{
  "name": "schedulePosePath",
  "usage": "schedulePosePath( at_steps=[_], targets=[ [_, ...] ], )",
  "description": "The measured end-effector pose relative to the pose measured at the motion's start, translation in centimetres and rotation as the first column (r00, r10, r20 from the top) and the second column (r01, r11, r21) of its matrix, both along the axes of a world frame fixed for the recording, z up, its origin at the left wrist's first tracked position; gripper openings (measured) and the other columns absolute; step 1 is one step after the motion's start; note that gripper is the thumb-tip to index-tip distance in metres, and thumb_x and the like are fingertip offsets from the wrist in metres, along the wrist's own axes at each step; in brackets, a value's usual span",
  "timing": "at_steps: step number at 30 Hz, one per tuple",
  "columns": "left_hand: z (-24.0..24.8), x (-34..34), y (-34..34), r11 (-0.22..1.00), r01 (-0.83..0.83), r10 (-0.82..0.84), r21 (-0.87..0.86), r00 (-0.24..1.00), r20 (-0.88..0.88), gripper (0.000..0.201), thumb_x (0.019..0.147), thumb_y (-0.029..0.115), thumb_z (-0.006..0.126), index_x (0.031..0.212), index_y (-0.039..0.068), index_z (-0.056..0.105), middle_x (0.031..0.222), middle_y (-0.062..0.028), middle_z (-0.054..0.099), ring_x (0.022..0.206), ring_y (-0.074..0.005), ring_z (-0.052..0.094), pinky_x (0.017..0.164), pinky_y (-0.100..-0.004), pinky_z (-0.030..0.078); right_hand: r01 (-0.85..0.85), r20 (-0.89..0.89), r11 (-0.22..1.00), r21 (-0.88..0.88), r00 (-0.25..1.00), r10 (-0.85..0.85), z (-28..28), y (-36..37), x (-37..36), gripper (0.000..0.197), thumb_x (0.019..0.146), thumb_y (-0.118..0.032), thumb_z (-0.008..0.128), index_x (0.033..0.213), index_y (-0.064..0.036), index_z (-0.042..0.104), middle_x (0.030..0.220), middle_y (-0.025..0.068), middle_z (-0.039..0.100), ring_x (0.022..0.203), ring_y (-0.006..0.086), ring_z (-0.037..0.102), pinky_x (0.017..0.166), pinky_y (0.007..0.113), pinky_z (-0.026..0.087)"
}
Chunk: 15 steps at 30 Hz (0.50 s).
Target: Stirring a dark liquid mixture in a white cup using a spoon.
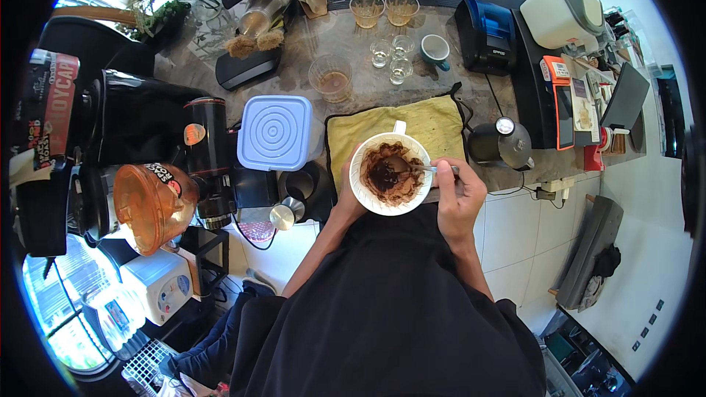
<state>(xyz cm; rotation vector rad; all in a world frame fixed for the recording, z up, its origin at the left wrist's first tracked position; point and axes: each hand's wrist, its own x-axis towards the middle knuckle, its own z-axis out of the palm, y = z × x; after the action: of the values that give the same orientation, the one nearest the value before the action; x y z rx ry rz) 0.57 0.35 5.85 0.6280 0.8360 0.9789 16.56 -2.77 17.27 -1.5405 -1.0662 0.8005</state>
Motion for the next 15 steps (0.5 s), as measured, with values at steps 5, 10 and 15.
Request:
schedulePosePath(
  at_steps=[5, 10, 15],
  targets=[
    [-0.01, -0.38, 0.02, 1.0, 0.015, -0.016, 0.02, 1.0, 0.022, 0.057, 0.073, 0.005, 0.082, 0.121, -0.002, 0.053, 0.112, -0.0115, 0.067, 0.102, -0.0168, 0.066, 0.089, -0.0311, 0.056, -0.065, 0.039, 0.998, -0.023, 0.997, 0.066, -0.04, -0.14, -0.1, 0.014, 0.093, -0.008, 0.061, 0.091, 0.0042, 0.068, 0.077, 0.0081, 0.067, 0.063, 0.0128, 0.058, 0.059, 0.027, 0.044],
    [-0.05, -0.3, -0.16, 0.997, 0.004, 0.0, 0.08, 0.999, -0.047, 0.059, 0.073, 0.006, 0.083, 0.123, -0.002, 0.053, 0.113, -0.0117, 0.067, 0.102, -0.017, 0.066, 0.089, -0.0317, 0.055, -0.057, 0.097, 0.998, -0.017, 0.994, 0.058, 0.42, 0.06, -0.16, 0.014, 0.093, -0.008, 0.061, 0.091, 0.0039, 0.068, 0.077, 0.008, 0.067, 0.062, 0.0127, 0.057, 0.058, 0.027, 0.044],
    [0.29, -0.33, 0.01, 0.997, 0.025, -0.02, 0.07, 0.998, -0.067, 0.059, 0.073, 0.006, 0.082, 0.123, -0.002, 0.053, 0.113, -0.0115, 0.067, 0.102, -0.0173, 0.066, 0.089, -0.0322, 0.055, -0.01, -0.059, 1.0, 0.002, 0.998, 0.01, 0.06, 0.04, -0.17, 0.015, 0.093, -0.009, 0.061, 0.09, 0.0036, 0.069, 0.075, 0.007, 0.065, 0.061, 0.0114, 0.056, 0.057, 0.026, 0.043]
  ],
)
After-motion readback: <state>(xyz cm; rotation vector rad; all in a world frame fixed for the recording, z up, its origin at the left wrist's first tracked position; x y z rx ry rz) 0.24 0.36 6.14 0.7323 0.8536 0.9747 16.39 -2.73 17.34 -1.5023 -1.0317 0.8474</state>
